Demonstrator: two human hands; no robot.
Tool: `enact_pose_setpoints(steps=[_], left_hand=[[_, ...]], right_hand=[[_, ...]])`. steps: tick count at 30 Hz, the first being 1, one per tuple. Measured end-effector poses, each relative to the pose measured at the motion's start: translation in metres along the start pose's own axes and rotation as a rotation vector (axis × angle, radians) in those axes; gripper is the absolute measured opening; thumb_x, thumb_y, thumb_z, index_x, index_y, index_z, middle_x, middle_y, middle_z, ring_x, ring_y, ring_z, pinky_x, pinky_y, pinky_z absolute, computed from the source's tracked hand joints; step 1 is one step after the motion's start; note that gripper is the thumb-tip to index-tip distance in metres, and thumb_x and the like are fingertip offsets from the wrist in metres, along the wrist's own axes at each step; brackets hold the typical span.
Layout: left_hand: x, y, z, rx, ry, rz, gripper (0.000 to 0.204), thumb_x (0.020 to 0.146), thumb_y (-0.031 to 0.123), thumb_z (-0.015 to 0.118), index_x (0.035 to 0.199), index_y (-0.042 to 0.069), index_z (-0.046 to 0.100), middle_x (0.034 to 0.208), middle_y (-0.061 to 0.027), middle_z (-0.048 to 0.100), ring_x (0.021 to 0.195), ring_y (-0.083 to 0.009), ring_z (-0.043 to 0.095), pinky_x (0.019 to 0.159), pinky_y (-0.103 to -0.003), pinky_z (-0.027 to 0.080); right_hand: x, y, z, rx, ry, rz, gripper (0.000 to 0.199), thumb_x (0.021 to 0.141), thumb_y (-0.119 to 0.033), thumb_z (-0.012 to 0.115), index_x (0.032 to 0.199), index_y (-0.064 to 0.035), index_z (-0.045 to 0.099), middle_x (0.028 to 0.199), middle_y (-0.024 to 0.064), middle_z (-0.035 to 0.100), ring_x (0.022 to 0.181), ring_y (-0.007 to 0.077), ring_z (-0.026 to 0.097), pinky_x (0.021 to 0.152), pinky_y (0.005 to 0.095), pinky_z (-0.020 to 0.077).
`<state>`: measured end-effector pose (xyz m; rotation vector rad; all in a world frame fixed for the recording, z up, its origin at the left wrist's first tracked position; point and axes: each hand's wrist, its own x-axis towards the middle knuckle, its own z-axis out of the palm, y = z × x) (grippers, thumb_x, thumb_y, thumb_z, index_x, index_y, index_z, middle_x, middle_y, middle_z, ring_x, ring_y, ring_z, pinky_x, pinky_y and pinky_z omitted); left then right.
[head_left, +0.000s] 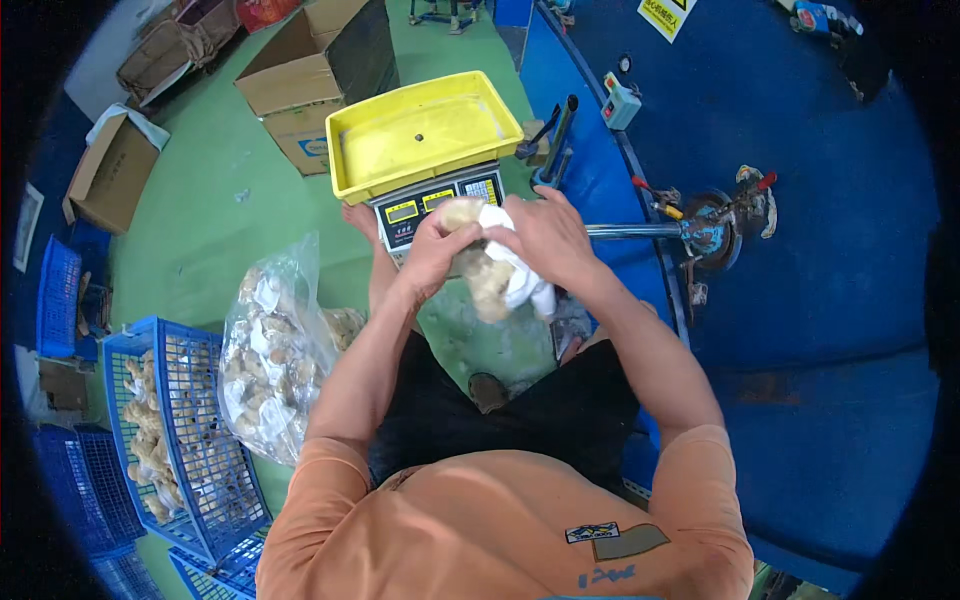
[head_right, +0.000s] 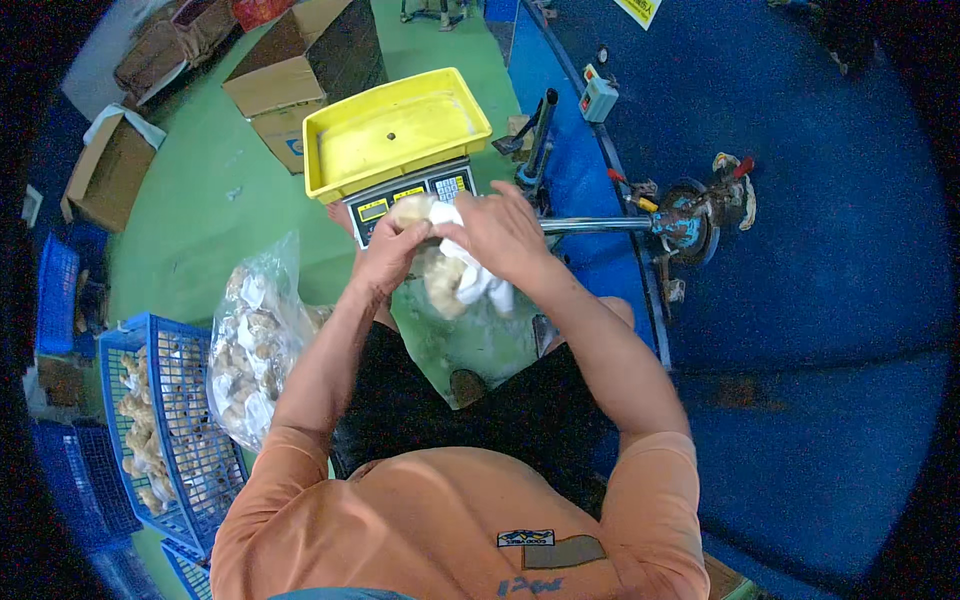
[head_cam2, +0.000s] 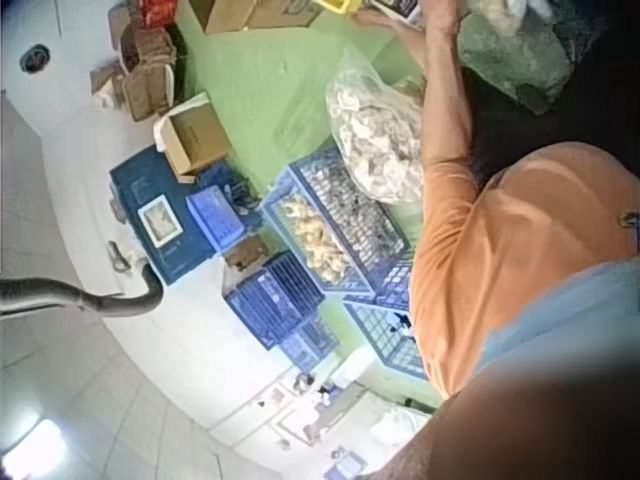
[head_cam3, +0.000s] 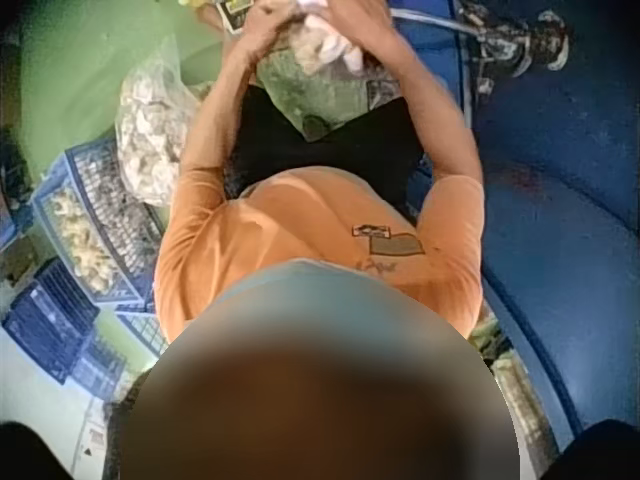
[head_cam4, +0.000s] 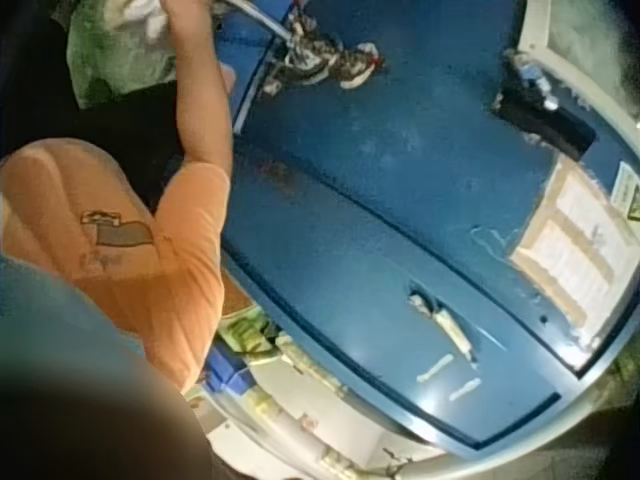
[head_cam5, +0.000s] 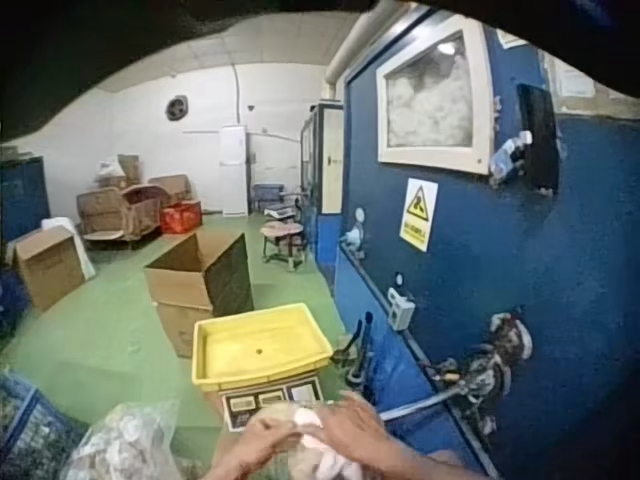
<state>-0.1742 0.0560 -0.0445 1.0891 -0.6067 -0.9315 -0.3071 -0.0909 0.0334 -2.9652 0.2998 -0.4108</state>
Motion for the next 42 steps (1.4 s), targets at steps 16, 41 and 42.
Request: enact_pose_setpoints(steps=[16, 41, 42], left_hand=[[-0.007, -0.037, 0.06, -0.027, 0.07, 0.203, 0.035, 0.105, 0.018, 0.05, 0.136, 0.002, 0.051, 0.121, -0.0095, 0.06, 0.1, -0.0162, 0.059, 0.09, -0.029, 0.05], [-0.01, 0.006, 0.033, -0.376, 0.304, 0.036, 0.032, 0.1, 0.028, 0.057, 0.12, 0.003, 0.059, 0.089, -0.0066, 0.064, 0.079, -0.0126, 0.059, 0.069, -0.023, 0.05], [-0.007, 0.01, 0.038, -0.257, 0.35, 0.105, 0.032, 0.1, 0.028, 0.056, 0.122, 0.004, 0.059, 0.088, -0.0062, 0.064, 0.078, -0.0123, 0.059, 0.068, -0.023, 0.05]], right_hand=[[-0.047, 0.067, -0.005, -0.03, 0.241, -0.198, 0.028, 0.079, -0.027, 0.075, 0.09, -0.0089, 0.056, 0.09, 0.008, 0.063, 0.089, 0.0299, 0.059, 0.086, 0.0431, 0.0455], [0.006, -0.009, 0.002, 0.015, -0.018, 0.02, 0.043, 0.088, -0.046, 0.064, 0.093, -0.004, 0.057, 0.08, 0.0165, 0.066, 0.069, 0.0397, 0.062, 0.066, 0.0489, 0.0464], [0.007, -0.003, 0.003, 0.015, -0.017, 0.026, 0.043, 0.088, -0.046, 0.064, 0.093, -0.004, 0.057, 0.08, 0.0165, 0.066, 0.069, 0.0397, 0.062, 0.066, 0.0489, 0.0464]])
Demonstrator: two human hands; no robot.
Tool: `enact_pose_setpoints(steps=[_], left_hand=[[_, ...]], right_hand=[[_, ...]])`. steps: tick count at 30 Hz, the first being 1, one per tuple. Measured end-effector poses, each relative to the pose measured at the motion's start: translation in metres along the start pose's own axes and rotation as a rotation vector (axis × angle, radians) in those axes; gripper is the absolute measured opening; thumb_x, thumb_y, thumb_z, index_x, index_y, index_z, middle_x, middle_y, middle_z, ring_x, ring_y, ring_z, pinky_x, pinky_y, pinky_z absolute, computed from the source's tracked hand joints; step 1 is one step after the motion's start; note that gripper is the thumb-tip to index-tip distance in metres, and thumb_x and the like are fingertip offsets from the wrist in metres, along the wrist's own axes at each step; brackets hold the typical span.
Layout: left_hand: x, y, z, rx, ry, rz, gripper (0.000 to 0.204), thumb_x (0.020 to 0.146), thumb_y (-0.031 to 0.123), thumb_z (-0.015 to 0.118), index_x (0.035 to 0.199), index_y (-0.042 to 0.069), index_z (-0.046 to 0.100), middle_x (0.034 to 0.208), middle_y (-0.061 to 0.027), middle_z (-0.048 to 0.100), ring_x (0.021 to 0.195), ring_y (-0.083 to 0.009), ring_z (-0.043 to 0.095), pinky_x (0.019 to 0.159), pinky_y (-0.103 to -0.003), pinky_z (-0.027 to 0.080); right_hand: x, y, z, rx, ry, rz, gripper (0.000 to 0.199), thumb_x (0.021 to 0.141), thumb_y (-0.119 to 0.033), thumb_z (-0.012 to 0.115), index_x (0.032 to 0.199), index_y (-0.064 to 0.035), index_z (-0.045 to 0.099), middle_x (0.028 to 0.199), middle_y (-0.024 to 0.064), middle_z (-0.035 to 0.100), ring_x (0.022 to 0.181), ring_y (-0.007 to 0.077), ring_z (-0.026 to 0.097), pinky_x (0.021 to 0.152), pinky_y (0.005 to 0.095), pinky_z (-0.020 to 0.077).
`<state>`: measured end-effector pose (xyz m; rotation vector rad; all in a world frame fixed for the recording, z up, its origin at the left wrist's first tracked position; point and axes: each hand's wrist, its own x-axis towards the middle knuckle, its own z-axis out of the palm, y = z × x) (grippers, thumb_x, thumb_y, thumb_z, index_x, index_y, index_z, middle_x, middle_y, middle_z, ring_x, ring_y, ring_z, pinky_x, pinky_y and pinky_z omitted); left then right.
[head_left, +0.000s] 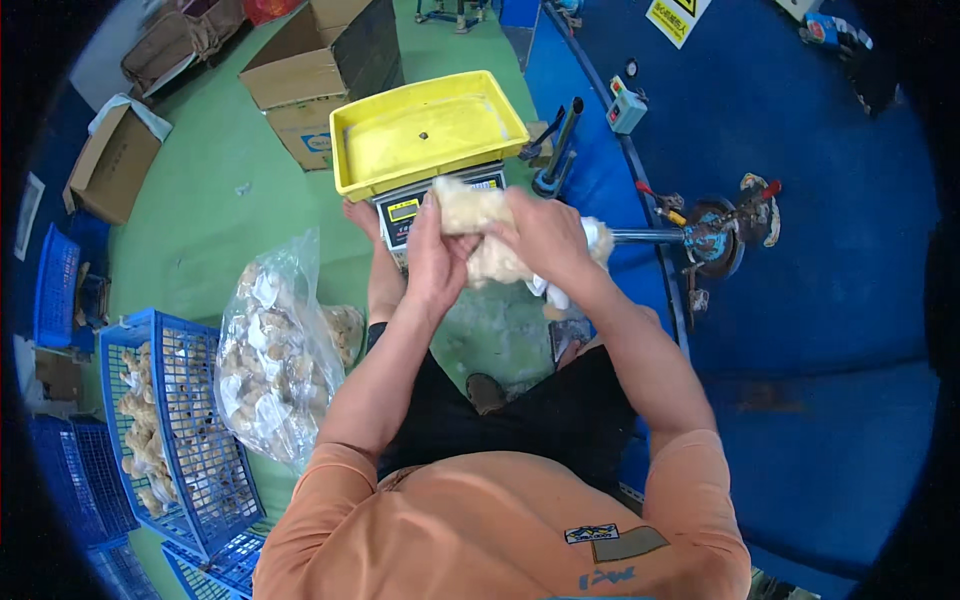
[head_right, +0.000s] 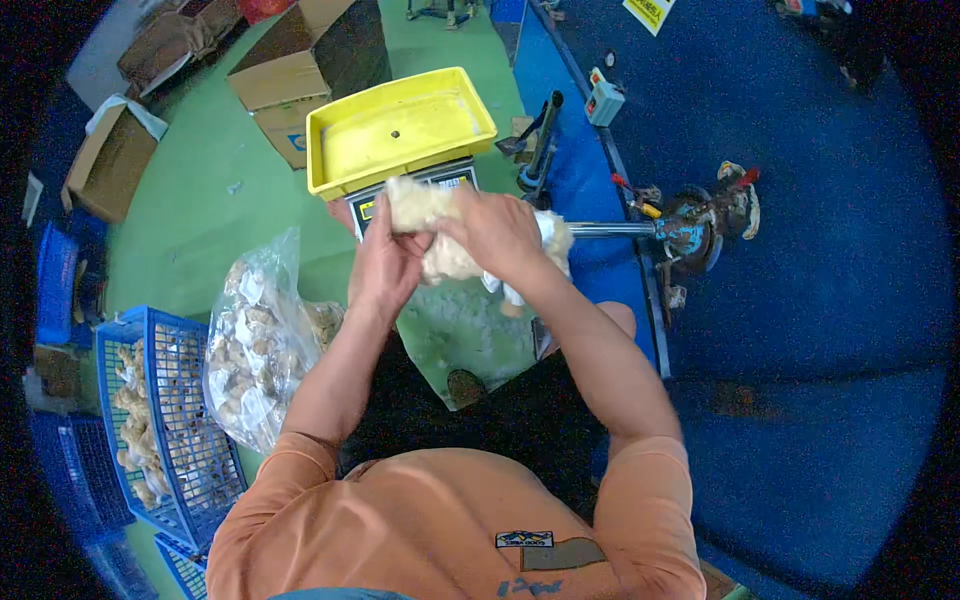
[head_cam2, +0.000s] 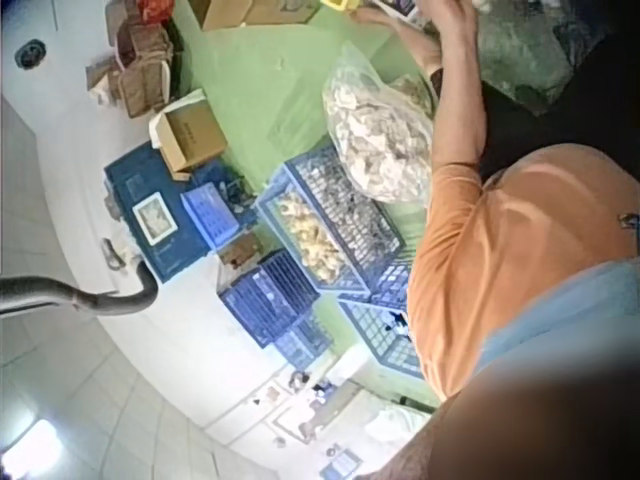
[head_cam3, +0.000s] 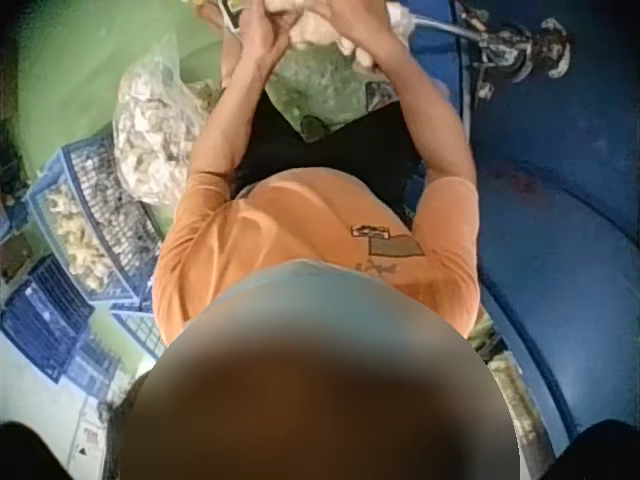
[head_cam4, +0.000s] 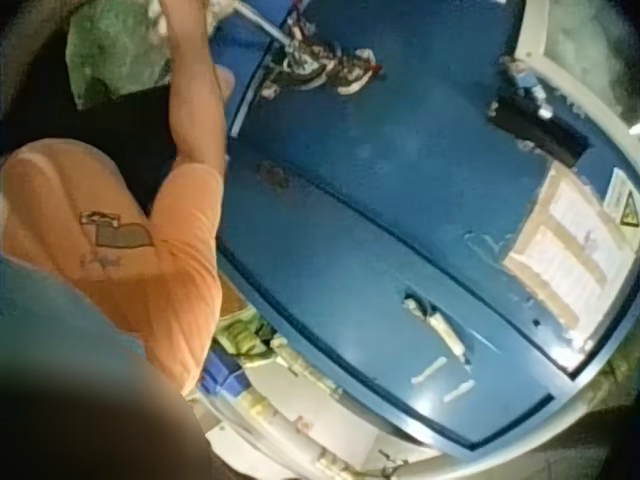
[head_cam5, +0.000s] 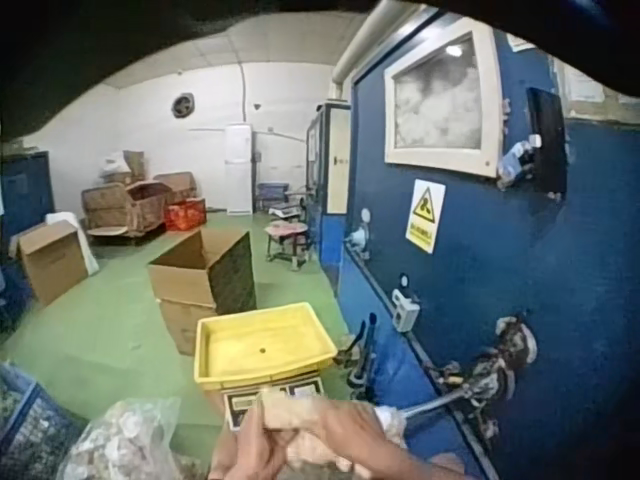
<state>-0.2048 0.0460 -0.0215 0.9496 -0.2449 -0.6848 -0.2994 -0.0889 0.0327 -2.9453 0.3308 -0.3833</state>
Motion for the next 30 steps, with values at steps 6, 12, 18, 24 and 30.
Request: enact_pose_setpoints(steps=[6, 12, 18, 24, 30], left_hand=[[-0.009, -0.016, 0.025, 0.31, -0.243, -0.07, 0.035, 0.101, 0.025, 0.055, 0.127, 0.004, 0.06, 0.093, -0.0053, 0.067, 0.078, -0.0111, 0.059, 0.069, -0.021, 0.049], [-0.011, -0.034, 0.057, 0.331, -0.099, -0.036, 0.027, 0.102, 0.023, 0.052, 0.115, 0.003, 0.064, 0.091, -0.0059, 0.066, 0.08, -0.0121, 0.058, 0.069, -0.024, 0.048], [-0.001, -0.03, 0.058, 0.636, -0.044, 0.189, 0.025, 0.1, 0.024, 0.053, 0.102, 0.003, 0.067, 0.087, -0.005, 0.065, 0.077, -0.0116, 0.056, 0.068, -0.024, 0.046], [0.004, -0.027, 0.03, 0.507, 0.01, 0.162, 0.027, 0.099, 0.025, 0.055, 0.104, 0.001, 0.067, 0.089, -0.0068, 0.066, 0.078, -0.0158, 0.057, 0.072, -0.027, 0.047], [-0.003, -0.016, 0.009, 0.561, -0.013, 0.216, 0.028, 0.098, 0.024, 0.056, 0.11, 0.0, 0.065, 0.098, -0.0084, 0.067, 0.084, -0.0175, 0.058, 0.079, -0.028, 0.048]], right_hand=[[-0.036, 0.099, -0.004, -0.025, 0.195, 0.486, 0.041, 0.097, -0.047, 0.053, 0.092, -0.0069, 0.058, 0.08, 0.0187, 0.069, 0.071, 0.0432, 0.064, 0.066, 0.0521, 0.0479], [-0.043, 0.111, -0.009, -0.046, 0.295, 0.51, 0.041, 0.099, -0.047, 0.049, 0.09, -0.0073, 0.058, 0.08, 0.0195, 0.069, 0.071, 0.0456, 0.063, 0.065, 0.0533, 0.047], [-0.031, 0.086, -0.006, -0.017, 0.235, 0.516, 0.043, 0.102, -0.047, 0.045, 0.088, -0.0077, 0.056, 0.079, 0.0193, 0.067, 0.072, 0.0457, 0.061, 0.066, 0.0529, 0.0443], [-0.017, 0.057, -0.008, 0.004, 0.218, 0.467, 0.043, 0.102, -0.045, 0.045, 0.086, -0.0068, 0.056, 0.075, 0.0195, 0.067, 0.069, 0.0459, 0.061, 0.064, 0.054, 0.0453], [-0.007, 0.04, -0.007, -0.01, 0.162, 0.421, 0.041, 0.102, -0.04, 0.045, 0.085, -0.0052, 0.059, 0.075, 0.0214, 0.068, 0.068, 0.046, 0.063, 0.064, 0.055, 0.0477]])
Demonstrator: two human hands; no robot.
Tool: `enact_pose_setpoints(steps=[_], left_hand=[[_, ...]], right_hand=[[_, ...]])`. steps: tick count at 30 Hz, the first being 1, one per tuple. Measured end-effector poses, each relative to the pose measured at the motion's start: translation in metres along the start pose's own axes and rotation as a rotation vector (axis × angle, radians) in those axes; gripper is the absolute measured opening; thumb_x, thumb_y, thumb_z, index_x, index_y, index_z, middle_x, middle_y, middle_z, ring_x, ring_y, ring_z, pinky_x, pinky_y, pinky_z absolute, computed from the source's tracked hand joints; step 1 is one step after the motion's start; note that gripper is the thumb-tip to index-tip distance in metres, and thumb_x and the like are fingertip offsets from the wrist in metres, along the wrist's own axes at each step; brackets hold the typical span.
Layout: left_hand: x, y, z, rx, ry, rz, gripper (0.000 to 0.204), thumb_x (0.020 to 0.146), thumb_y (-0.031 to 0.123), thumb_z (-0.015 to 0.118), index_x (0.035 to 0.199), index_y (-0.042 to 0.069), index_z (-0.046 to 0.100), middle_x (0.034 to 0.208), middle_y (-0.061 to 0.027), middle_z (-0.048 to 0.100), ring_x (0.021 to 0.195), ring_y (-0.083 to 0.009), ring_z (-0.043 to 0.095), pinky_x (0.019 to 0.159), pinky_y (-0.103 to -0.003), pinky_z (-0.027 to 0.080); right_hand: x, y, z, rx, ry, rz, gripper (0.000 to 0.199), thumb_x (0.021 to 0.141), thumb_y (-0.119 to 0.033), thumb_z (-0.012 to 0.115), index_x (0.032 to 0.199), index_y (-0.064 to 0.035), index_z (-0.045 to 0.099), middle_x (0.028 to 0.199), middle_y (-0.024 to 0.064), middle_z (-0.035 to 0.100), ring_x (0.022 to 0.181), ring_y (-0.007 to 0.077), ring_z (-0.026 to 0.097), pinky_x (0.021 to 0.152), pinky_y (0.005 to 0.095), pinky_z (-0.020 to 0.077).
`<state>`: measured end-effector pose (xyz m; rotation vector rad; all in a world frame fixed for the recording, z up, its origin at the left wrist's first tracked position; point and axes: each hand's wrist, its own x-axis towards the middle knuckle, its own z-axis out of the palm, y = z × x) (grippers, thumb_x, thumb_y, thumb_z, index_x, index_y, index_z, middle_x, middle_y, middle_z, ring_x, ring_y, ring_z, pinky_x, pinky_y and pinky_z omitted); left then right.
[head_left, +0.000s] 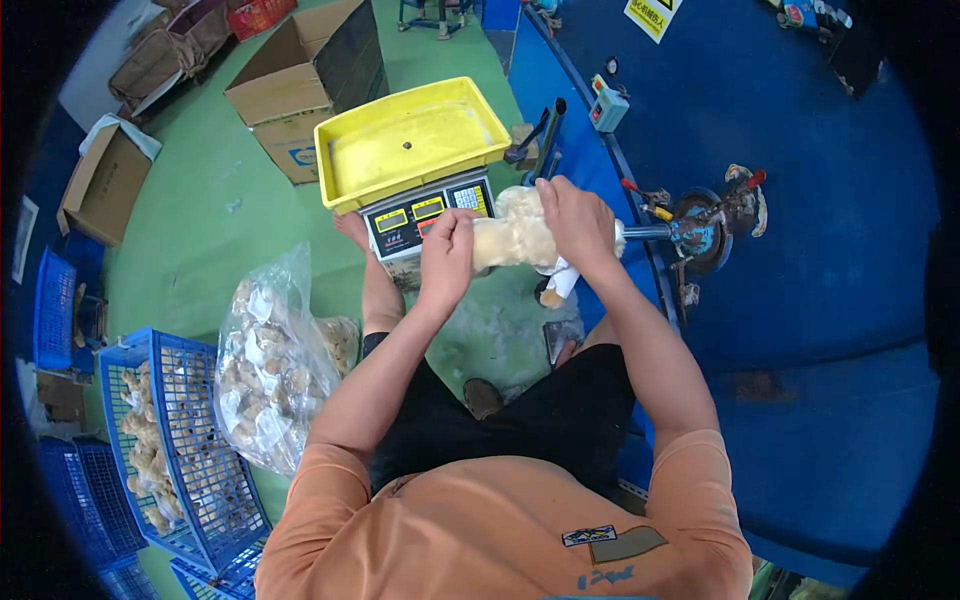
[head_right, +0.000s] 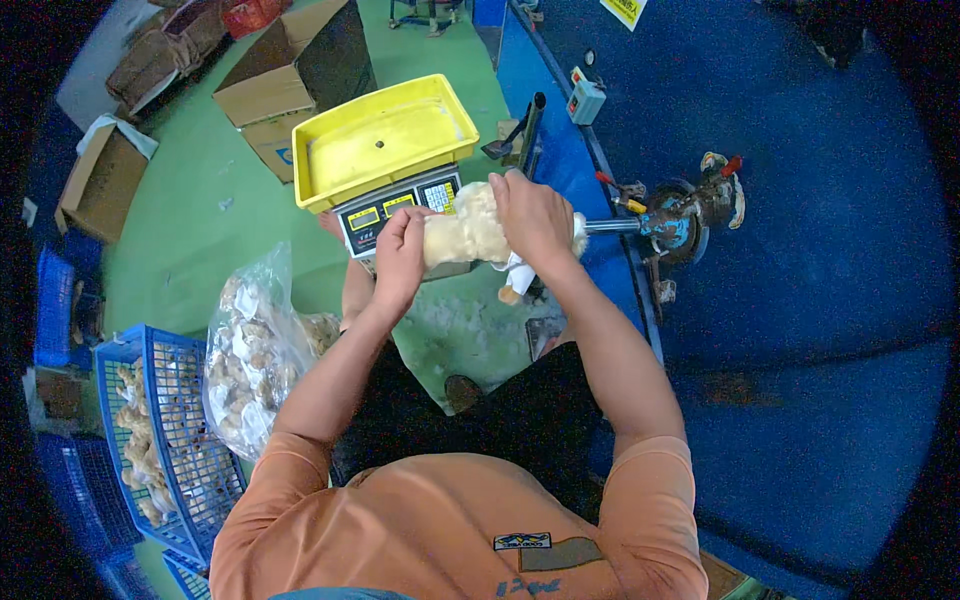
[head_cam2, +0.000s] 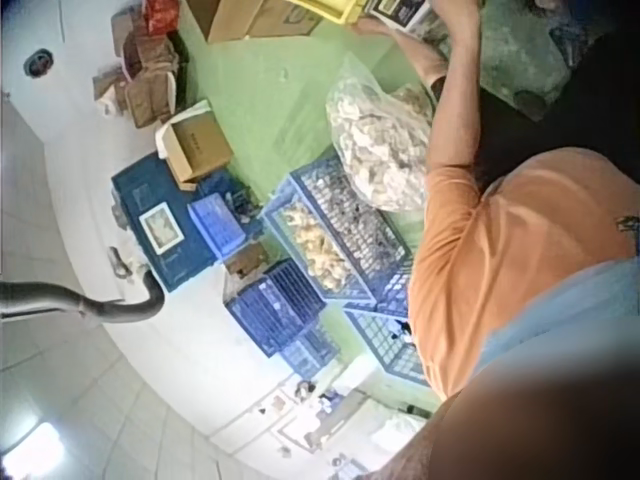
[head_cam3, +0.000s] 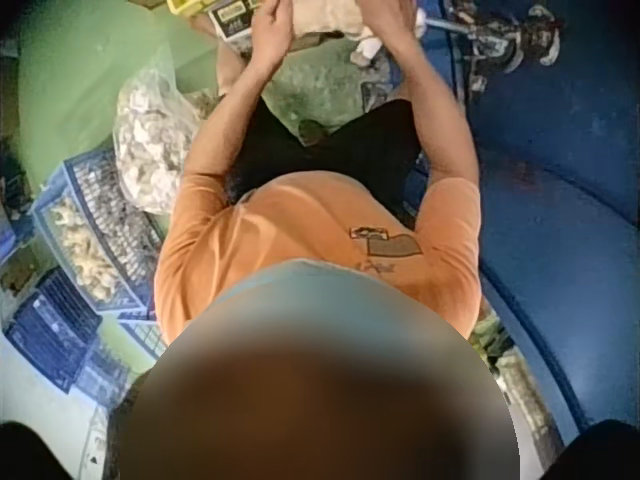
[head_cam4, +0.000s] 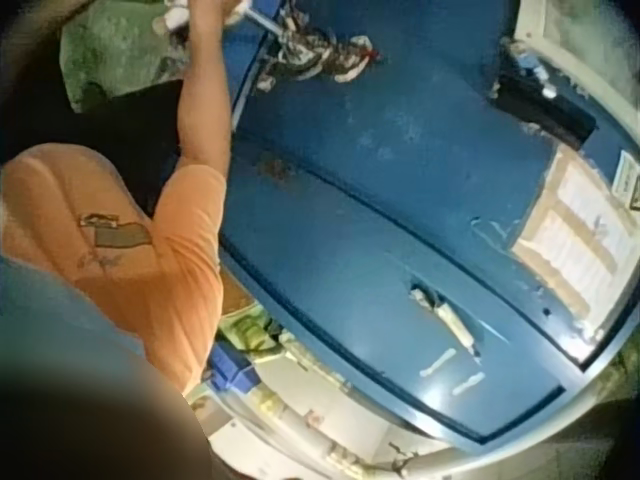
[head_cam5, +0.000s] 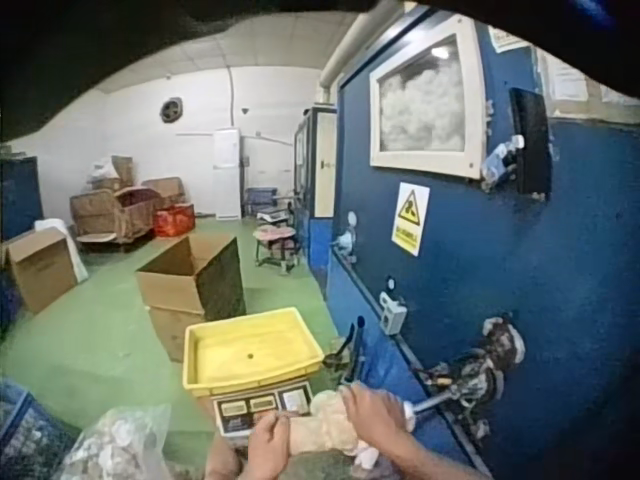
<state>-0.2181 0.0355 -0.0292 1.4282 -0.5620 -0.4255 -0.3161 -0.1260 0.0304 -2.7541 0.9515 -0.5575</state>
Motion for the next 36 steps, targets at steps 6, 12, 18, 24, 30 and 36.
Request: enact_pose_setpoints(steps=[6, 12, 18, 24, 30, 36], left_hand=[[-0.019, 0.0, -0.005, 0.503, -0.231, 0.287, 0.073, 0.085, 0.024, 0.074, 0.145, 0.003, 0.038, 0.125, -0.021, 0.062, 0.108, -0.0344, 0.063, 0.088, -0.039, 0.051], [-0.05, -0.025, 0.021, 0.503, -0.12, 0.344, 0.111, 0.079, 0.021, 0.08, 0.158, 0.003, 0.004, 0.135, -0.0276, 0.055, 0.118, -0.0432, 0.059, 0.092, -0.044, 0.051], [-0.028, -0.002, 0.02, 0.435, -0.197, 0.163, 0.115, 0.078, 0.018, 0.08, 0.157, 0.001, -0.002, 0.142, -0.0315, 0.047, 0.12, -0.0449, 0.057, 0.094, -0.045, 0.051], [-0.024, -0.005, 0.013, 0.326, -0.179, 0.263, 0.111, 0.077, 0.018, 0.08, 0.157, -0.002, 0.004, 0.148, -0.0309, 0.041, 0.129, -0.0416, 0.052, 0.101, -0.043, 0.047], [-0.005, -0.002, 0.011, 0.277, -0.231, 0.27, 0.109, 0.076, 0.02, 0.081, 0.156, -0.003, 0.011, 0.148, -0.0296, 0.04, 0.134, -0.039, 0.046, 0.107, -0.041, 0.041], [-0.021, -0.002, 0.005, 0.248, -0.308, 0.205, 0.109, 0.074, 0.022, 0.083, 0.155, -0.004, 0.014, 0.148, -0.0291, 0.041, 0.134, -0.039, 0.045, 0.109, -0.04, 0.039]], right_hand=[[0.003, -0.017, 0.003, 0.028, -0.05, -0.037, 0.04, 0.103, -0.039, 0.045, 0.087, -0.0048, 0.059, 0.078, 0.0201, 0.069, 0.069, 0.0465, 0.062, 0.064, 0.0543, 0.0478], [0.001, -0.023, 0.006, 0.026, -0.123, -0.071, 0.041, 0.103, -0.039, 0.044, 0.087, -0.0044, 0.058, 0.079, 0.022, 0.068, 0.072, 0.0474, 0.062, 0.065, 0.0544, 0.0474], [0.001, -0.024, -0.005, 0.104, -0.107, -0.004, 0.032, 0.101, -0.031, 0.048, 0.092, -0.0027, 0.062, 0.083, 0.0195, 0.07, 0.073, 0.0417, 0.065, 0.069, 0.0506, 0.0499], [-0.052, 0.02, -0.015, 0.651, 0.351, -0.03, 0.016, 0.099, -0.013, 0.052, 0.103, -0.0021, 0.063, 0.098, 0.009, 0.068, 0.086, 0.0218, 0.061, 0.081, 0.0317, 0.0488], [-0.098, 0.062, 0.026, 0.528, 0.358, 0.068, 0.023, 0.088, -0.016, 0.067, 0.106, -0.0024, 0.062, 0.096, 0.012, 0.067, 0.079, 0.0286, 0.062, 0.073, 0.0392, 0.049], [-0.092, 0.054, 0.017, 0.379, 0.244, -0.027, 0.024, 0.085, -0.015, 0.067, 0.105, -0.0031, 0.059, 0.091, 0.0139, 0.067, 0.076, 0.0323, 0.061, 0.07, 0.0419, 0.0481]])
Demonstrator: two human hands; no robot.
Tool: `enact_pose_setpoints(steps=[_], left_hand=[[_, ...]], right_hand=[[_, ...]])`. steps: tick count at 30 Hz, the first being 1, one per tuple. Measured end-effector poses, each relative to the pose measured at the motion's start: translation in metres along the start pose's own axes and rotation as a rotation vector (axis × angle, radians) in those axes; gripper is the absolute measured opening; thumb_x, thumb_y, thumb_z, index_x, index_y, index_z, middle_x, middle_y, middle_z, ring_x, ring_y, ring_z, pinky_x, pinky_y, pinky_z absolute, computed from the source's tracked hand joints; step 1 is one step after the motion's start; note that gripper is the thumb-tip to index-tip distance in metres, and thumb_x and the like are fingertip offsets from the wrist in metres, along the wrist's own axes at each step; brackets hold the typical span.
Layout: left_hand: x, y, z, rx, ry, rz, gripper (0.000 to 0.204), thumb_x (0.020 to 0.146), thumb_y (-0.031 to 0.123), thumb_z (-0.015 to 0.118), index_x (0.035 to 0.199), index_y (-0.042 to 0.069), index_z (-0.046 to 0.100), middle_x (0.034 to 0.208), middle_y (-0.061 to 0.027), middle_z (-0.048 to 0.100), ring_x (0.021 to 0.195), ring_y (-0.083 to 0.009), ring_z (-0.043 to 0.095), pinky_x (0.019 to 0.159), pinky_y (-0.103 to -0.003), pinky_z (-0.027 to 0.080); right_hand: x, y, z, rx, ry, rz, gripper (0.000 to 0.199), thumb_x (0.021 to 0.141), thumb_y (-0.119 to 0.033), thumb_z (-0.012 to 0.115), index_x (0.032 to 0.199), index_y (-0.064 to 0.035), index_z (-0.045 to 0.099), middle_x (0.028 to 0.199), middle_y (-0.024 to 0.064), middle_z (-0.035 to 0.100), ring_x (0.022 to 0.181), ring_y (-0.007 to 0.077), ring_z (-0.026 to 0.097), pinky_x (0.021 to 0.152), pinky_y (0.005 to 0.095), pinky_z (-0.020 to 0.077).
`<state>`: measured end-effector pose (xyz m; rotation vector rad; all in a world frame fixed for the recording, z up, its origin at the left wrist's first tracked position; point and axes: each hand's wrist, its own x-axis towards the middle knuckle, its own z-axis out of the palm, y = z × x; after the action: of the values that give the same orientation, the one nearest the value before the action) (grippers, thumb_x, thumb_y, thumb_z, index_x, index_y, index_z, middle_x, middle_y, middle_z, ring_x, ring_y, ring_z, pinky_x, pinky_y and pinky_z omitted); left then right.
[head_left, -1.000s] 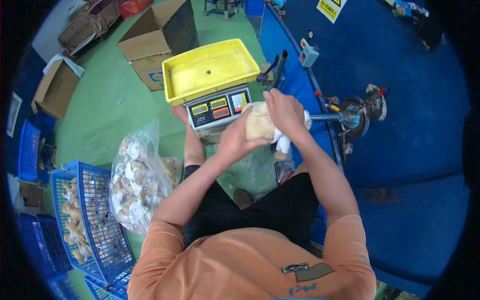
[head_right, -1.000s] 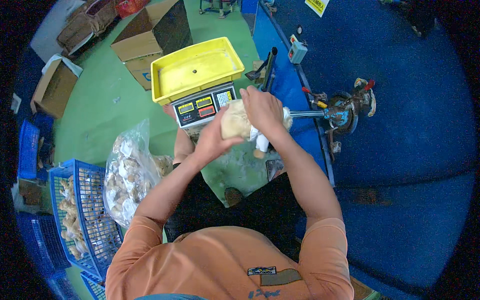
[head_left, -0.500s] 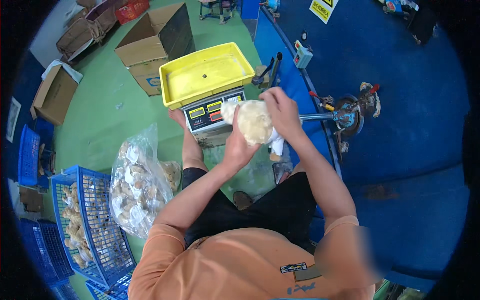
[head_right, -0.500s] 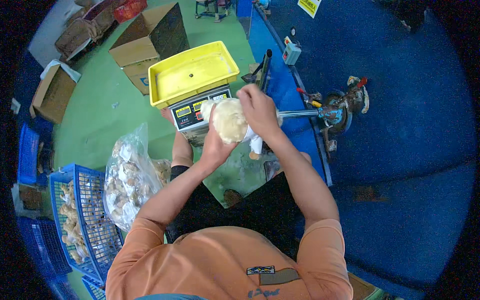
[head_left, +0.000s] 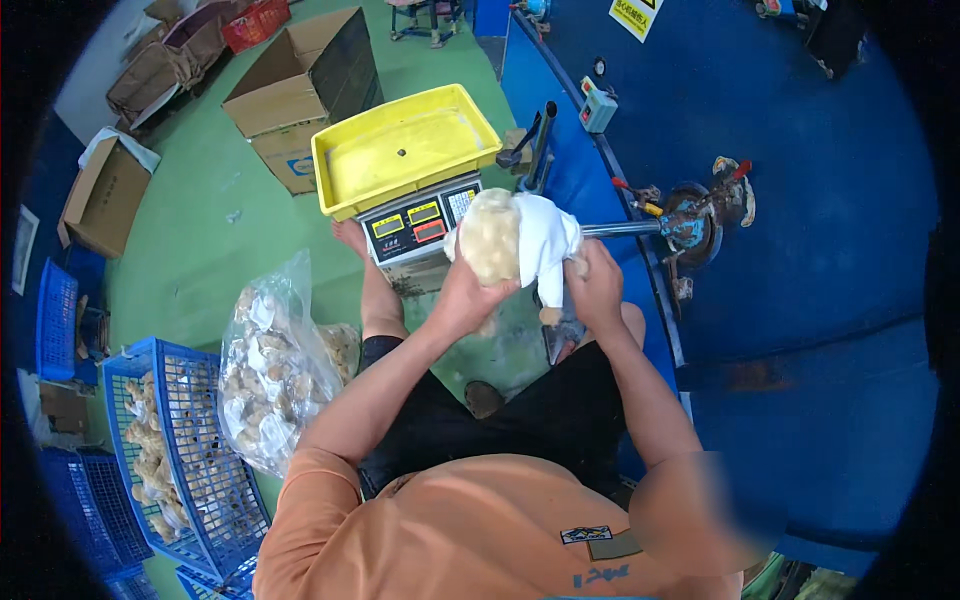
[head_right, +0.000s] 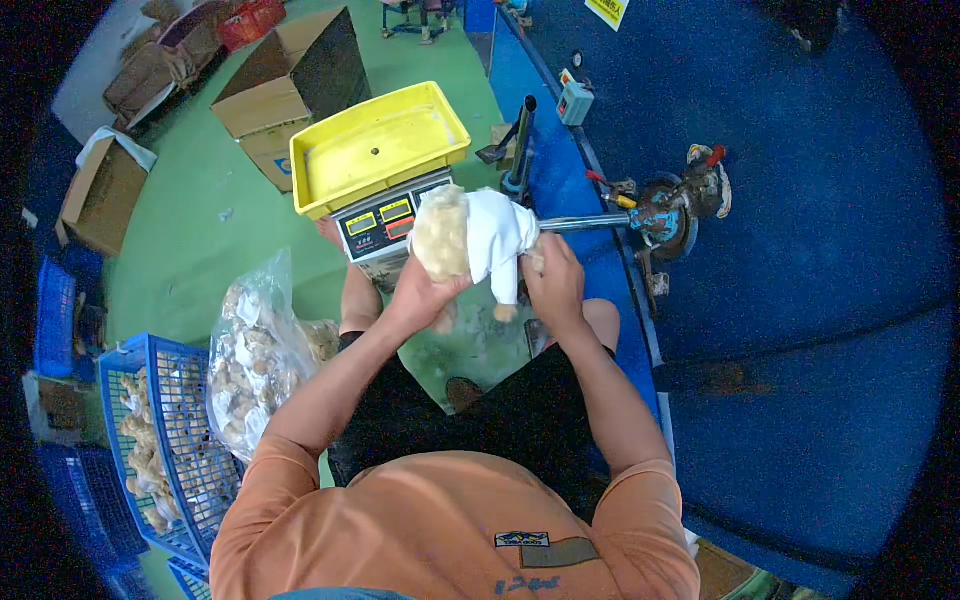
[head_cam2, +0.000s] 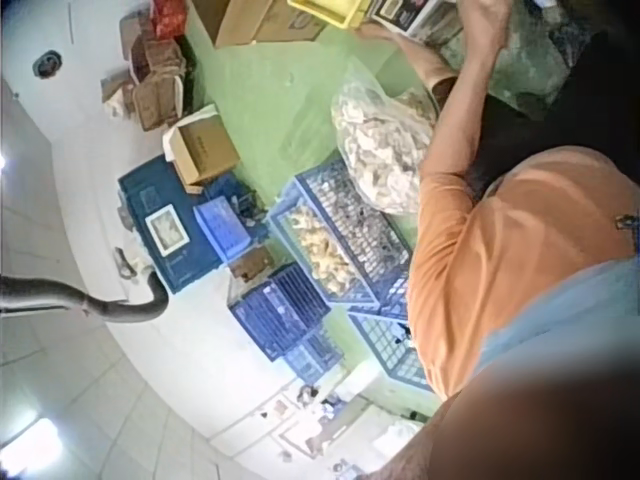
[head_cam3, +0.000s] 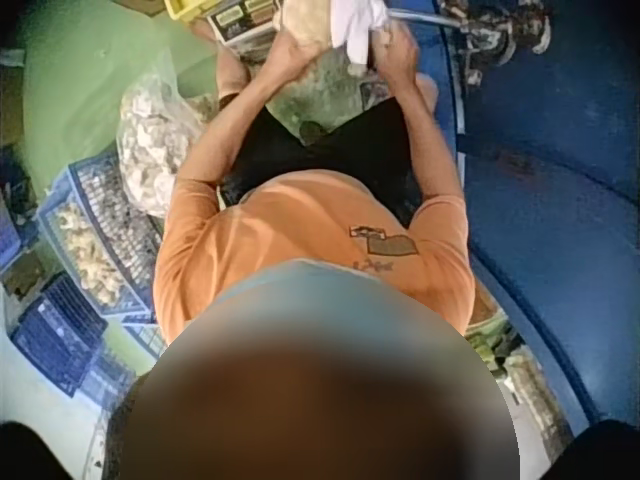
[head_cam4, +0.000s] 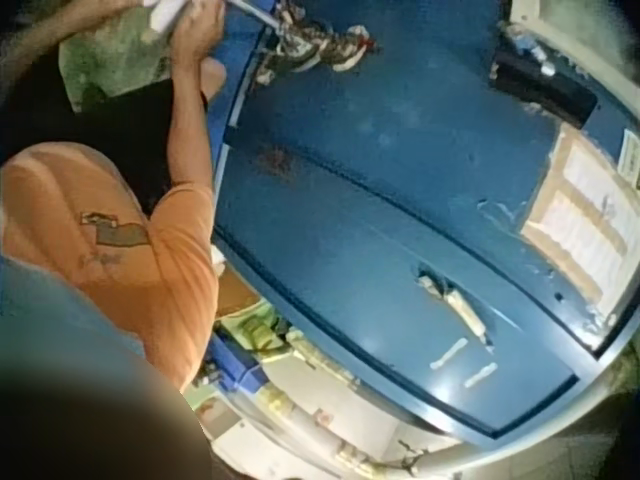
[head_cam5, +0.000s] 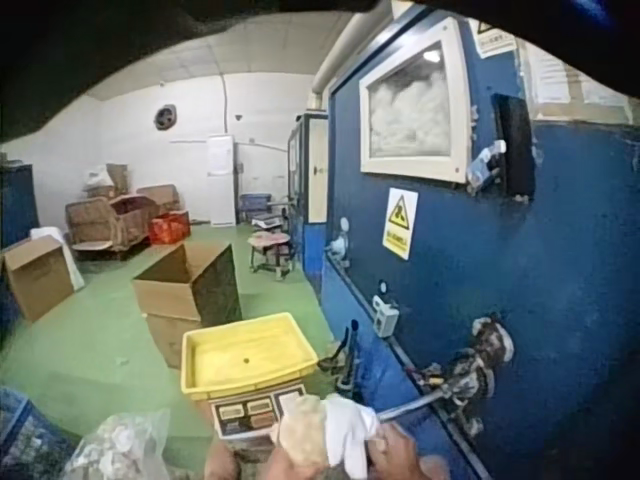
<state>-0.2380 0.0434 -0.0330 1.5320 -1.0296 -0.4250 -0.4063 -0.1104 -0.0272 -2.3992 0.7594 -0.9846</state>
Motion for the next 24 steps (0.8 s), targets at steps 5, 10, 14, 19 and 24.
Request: enact_pose_setpoints(steps=[5, 10, 14, 19, 24], left_hand=[[-0.009, 0.02, -0.005, -0.005, -0.023, -0.084, 0.105, 0.075, 0.025, 0.082, 0.154, -0.005, 0.019, 0.146, -0.0292, 0.042, 0.134, -0.039, 0.045, 0.109, -0.04, 0.039], [-0.003, 0.039, -0.022, 0.221, -0.041, -0.247, 0.097, 0.078, 0.025, 0.079, 0.152, -0.005, 0.024, 0.145, -0.0291, 0.044, 0.133, -0.0386, 0.047, 0.108, -0.041, 0.04], [-0.001, 0.033, -0.031, 0.257, -0.014, -0.191, 0.09, 0.081, 0.022, 0.076, 0.152, -0.004, 0.026, 0.143, -0.0277, 0.046, 0.129, -0.0375, 0.051, 0.105, -0.041, 0.043], [-0.009, -0.013, -0.028, 0.059, 0.075, -0.101, 0.081, 0.085, 0.017, 0.073, 0.152, -0.002, 0.031, 0.139, -0.0243, 0.053, 0.12, -0.0348, 0.058, 0.099, -0.04, 0.047], [-0.011, -0.067, 0.015, -0.048, 0.074, -0.143, 0.062, 0.088, 0.015, 0.072, 0.144, 0.002, 0.047, 0.125, -0.0182, 0.064, 0.107, -0.0301, 0.064, 0.091, -0.035, 0.051]], right_hand=[[0.015, -0.012, -0.019, 0.171, -0.13, 0.12, 0.023, 0.085, -0.013, 0.065, 0.105, -0.0039, 0.057, 0.086, 0.0151, 0.066, 0.072, 0.0358, 0.06, 0.067, 0.0441, 0.0473], [0.03, -0.012, -0.017, 0.181, -0.19, 0.134, 0.024, 0.086, -0.014, 0.065, 0.106, -0.0041, 0.055, 0.083, 0.0157, 0.066, 0.069, 0.038, 0.06, 0.065, 0.0461, 0.0465], [0.04, -0.026, -0.016, 0.114, -0.216, 0.099, 0.022, 0.087, -0.015, 0.066, 0.103, -0.0043, 0.056, 0.083, 0.014, 0.066, 0.069, 0.0342, 0.061, 0.065, 0.0436, 0.047], [0.049, -0.058, 0.0, -0.075, -0.252, -0.014, 0.026, 0.088, -0.026, 0.068, 0.098, -0.0059, 0.055, 0.081, 0.0132, 0.066, 0.068, 0.0336, 0.063, 0.064, 0.0445, 0.047], [0.059, -0.054, 0.015, -0.394, -0.321, -0.05, 0.04, 0.088, -0.046, 0.067, 0.092, -0.0094, 0.052, 0.076, 0.0136, 0.067, 0.064, 0.0368, 0.063, 0.06, 0.0495, 0.046]])
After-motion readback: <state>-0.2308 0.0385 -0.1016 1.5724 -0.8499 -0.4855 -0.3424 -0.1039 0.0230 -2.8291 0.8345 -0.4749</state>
